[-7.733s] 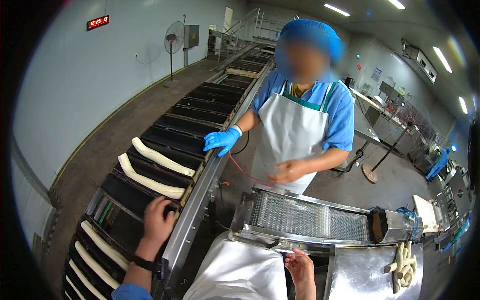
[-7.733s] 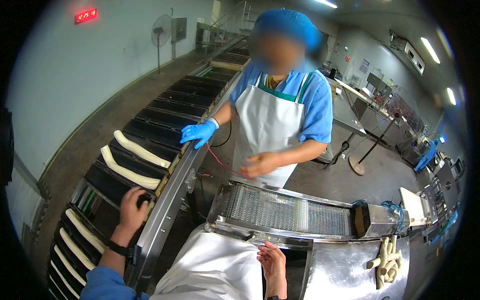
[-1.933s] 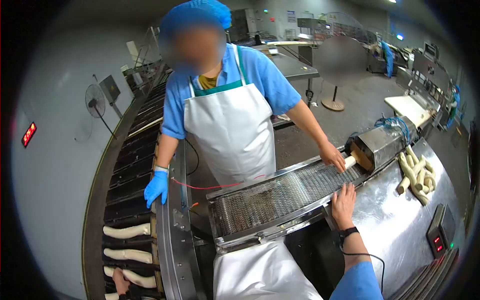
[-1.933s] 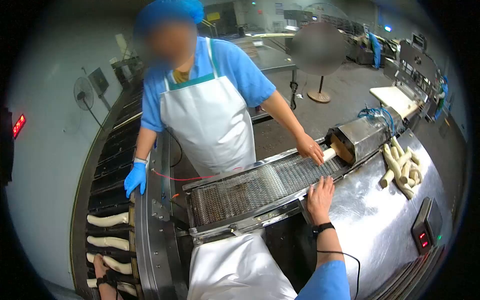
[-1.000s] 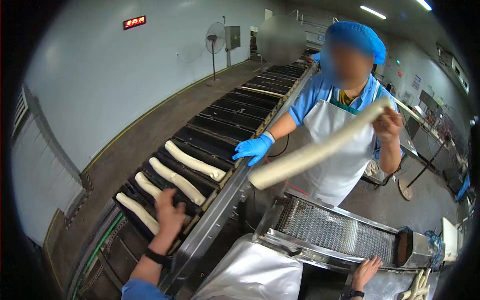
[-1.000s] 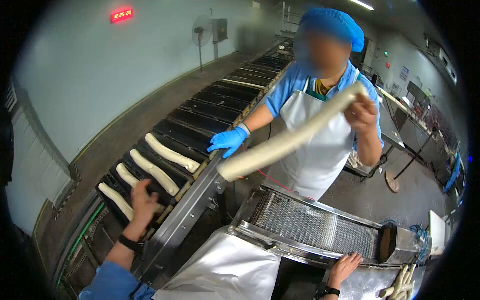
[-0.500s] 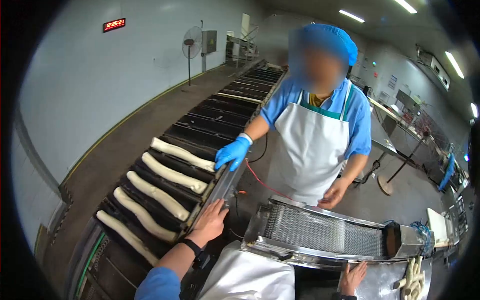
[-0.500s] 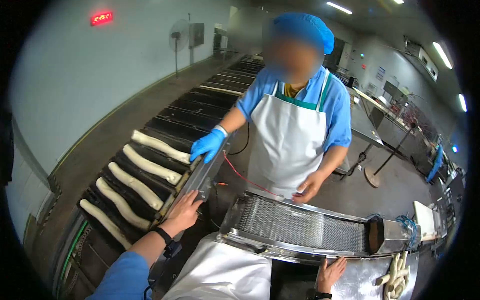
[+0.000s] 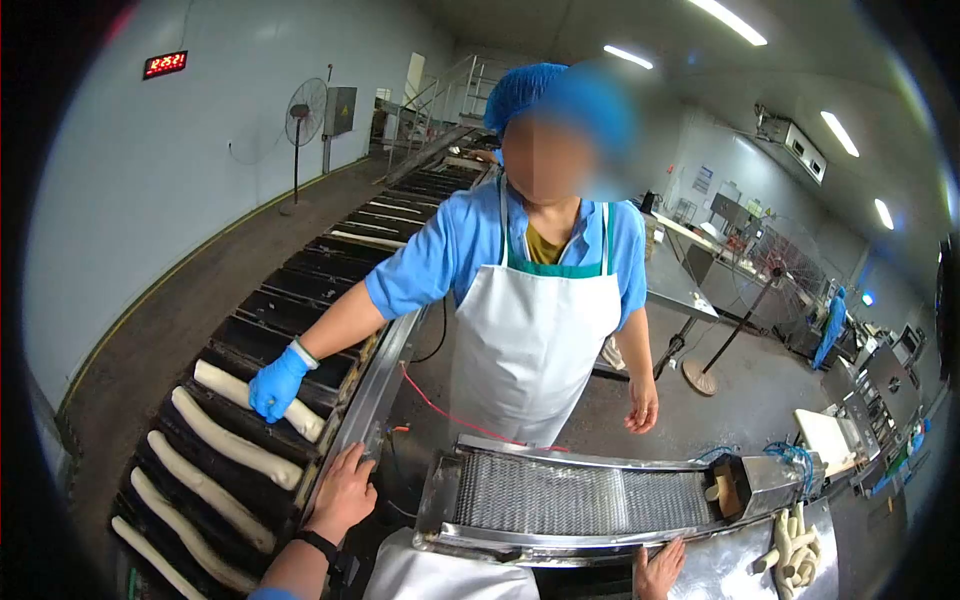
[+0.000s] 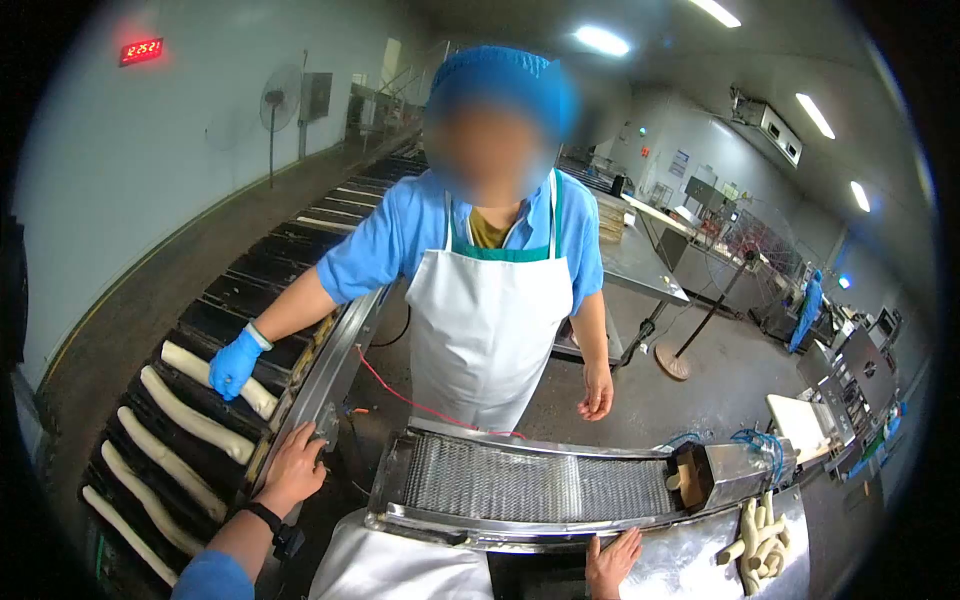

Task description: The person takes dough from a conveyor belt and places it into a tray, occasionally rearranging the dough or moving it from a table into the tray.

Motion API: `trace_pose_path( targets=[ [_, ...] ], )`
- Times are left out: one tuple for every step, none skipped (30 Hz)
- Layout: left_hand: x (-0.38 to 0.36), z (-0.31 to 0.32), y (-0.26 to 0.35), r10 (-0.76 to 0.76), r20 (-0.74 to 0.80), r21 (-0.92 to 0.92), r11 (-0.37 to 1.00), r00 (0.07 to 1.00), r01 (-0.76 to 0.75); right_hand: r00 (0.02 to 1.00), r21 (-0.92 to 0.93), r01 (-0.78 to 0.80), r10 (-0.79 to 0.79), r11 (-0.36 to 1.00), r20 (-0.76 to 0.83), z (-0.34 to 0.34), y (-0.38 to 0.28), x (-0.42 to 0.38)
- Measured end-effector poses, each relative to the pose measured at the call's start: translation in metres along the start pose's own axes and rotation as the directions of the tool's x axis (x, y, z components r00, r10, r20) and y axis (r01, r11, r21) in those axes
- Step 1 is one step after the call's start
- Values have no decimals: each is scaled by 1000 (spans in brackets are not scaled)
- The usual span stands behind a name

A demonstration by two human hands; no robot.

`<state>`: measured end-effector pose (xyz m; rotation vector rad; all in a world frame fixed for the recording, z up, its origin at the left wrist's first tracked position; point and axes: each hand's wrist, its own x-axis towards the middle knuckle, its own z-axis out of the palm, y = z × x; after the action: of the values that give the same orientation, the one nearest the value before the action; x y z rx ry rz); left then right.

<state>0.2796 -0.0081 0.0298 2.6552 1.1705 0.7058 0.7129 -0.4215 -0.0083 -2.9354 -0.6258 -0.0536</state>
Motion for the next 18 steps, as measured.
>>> trace_pose_path(
  targets=[
    [0,-1,0,-10,12,11,1000,1000,10,1000,-4,4,-4,1000,2,0,0,5],
    [-5,-2,0,-24,37,24,999,999,23,1000,19,1,-1,1000,-24,4,3,7],
    [-8,-2,1,-31,59,26,999,998,30,999,41,-8,9,999,-42,6,3,7],
    [-7,-4,3,-32,60,18,999,998,31,998,29,-11,13,1000,-58,8,2,7],
    [1,-7,2,-26,39,12,1000,999,26,998,37,-17,20,999,-58,8,-2,9],
    [3,-5,1,-36,41,-2,999,999,36,997,35,-20,22,999,-73,7,-4,11],
    [5,-5,0,-29,42,0,1000,999,29,996,29,-21,24,999,-84,6,-2,11],
    [5,-4,-2,-46,44,-6,999,998,47,996,30,-46,48,999,-75,7,-2,15],
    [2,-1,-3,-67,54,-13,998,996,67,997,22,-52,54,998,-63,10,-5,22],
    [7,0,-3,-60,35,-17,998,998,61,994,35,-76,78,997,-72,0,-15,27],
    [6,-3,-3,-55,26,-15,998,998,55,992,46,-102,105,994,-70,-1,-16,18],
    [7,-6,-4,-58,38,-24,998,998,59,990,40,-120,123,992,-71,2,-16,20],
    [9,-8,-6,-45,36,-21,999,998,46,988,49,-130,133,990,-73,3,-17,20],
    [10,-8,-9,-35,36,-17,999,999,35,989,25,-132,133,991,-59,2,-18,23],
    [10,-11,-10,-28,41,-13,1000,999,28,990,-2,-132,132,991,-41,-1,-19,23],
    [10,-12,-10,-19,39,-12,1000,999,20,989,4,-139,139,990,-43,-3,-21,23],
    [11,-13,-10,-26,46,-12,1000,999,27,988,14,-150,151,989,-36,-4,-22,23],
    [13,-13,-11,-33,52,-13,999,998,34,986,24,-162,163,986,-30,-5,-25,23]
  ],
)
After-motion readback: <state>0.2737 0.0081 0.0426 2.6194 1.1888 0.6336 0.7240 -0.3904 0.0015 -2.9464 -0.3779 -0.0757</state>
